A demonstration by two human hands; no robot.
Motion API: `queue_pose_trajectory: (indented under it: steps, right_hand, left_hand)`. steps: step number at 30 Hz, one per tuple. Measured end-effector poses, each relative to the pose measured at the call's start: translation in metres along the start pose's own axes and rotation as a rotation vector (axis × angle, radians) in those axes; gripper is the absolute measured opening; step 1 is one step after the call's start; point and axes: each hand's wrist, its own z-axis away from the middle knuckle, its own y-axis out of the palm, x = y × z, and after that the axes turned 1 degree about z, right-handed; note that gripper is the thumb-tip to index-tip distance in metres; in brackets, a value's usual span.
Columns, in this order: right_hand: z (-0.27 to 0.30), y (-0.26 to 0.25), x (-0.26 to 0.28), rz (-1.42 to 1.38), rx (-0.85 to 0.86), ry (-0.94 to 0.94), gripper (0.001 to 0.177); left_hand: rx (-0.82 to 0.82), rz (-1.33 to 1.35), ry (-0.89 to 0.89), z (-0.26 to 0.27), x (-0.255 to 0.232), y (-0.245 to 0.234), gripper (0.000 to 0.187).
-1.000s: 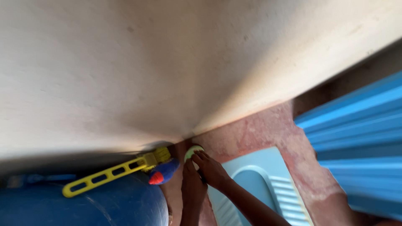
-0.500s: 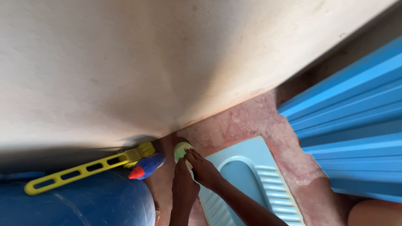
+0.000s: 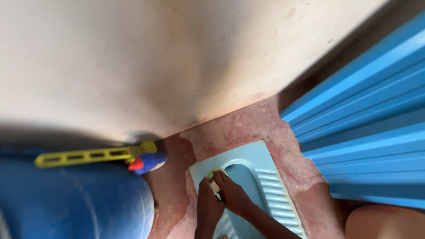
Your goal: The person washes hands using water from a large blue barrel, then uses a yellow scrub brush to clean the floor and walls around a squat toilet. They handle a yellow plastic tray and two bottles of cleaning liquid, placing them near the barrel.
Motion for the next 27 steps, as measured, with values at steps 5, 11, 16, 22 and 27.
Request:
queue_pose_trajectory:
  steps: [5, 11, 16, 22, 27]
  right_hand:
    - [0.036, 0.006, 0.011, 0.071, 0.14, 0.041, 0.073]
    - [0.071, 0.018, 0.056, 0.034, 0.115, -0.015, 0.072]
    - [0.105, 0.026, 0.109, -0.037, 0.184, -0.18, 0.07]
    - [0.136, 0.06, 0.169, -0.035, 0.279, -0.331, 0.059]
    - [0.16, 0.101, 0.195, -0.048, 0.279, -0.475, 0.06]
  left_hand:
    - [0.032, 0.092, -0.183, 0.049, 0.022, 0.007, 0.065]
    - [-0.184, 0.14, -0.018, 0.106, 0.045, -0.003, 0.069]
    - [-0.307, 0.203, -0.069, 0.168, 0.051, -0.04, 0.065]
    - [-0.489, 0.225, -0.165, 0.23, 0.074, -0.072, 0.057]
    - [-0.527, 0.213, -0.212, 0.277, 0.115, -0.089, 0.055]
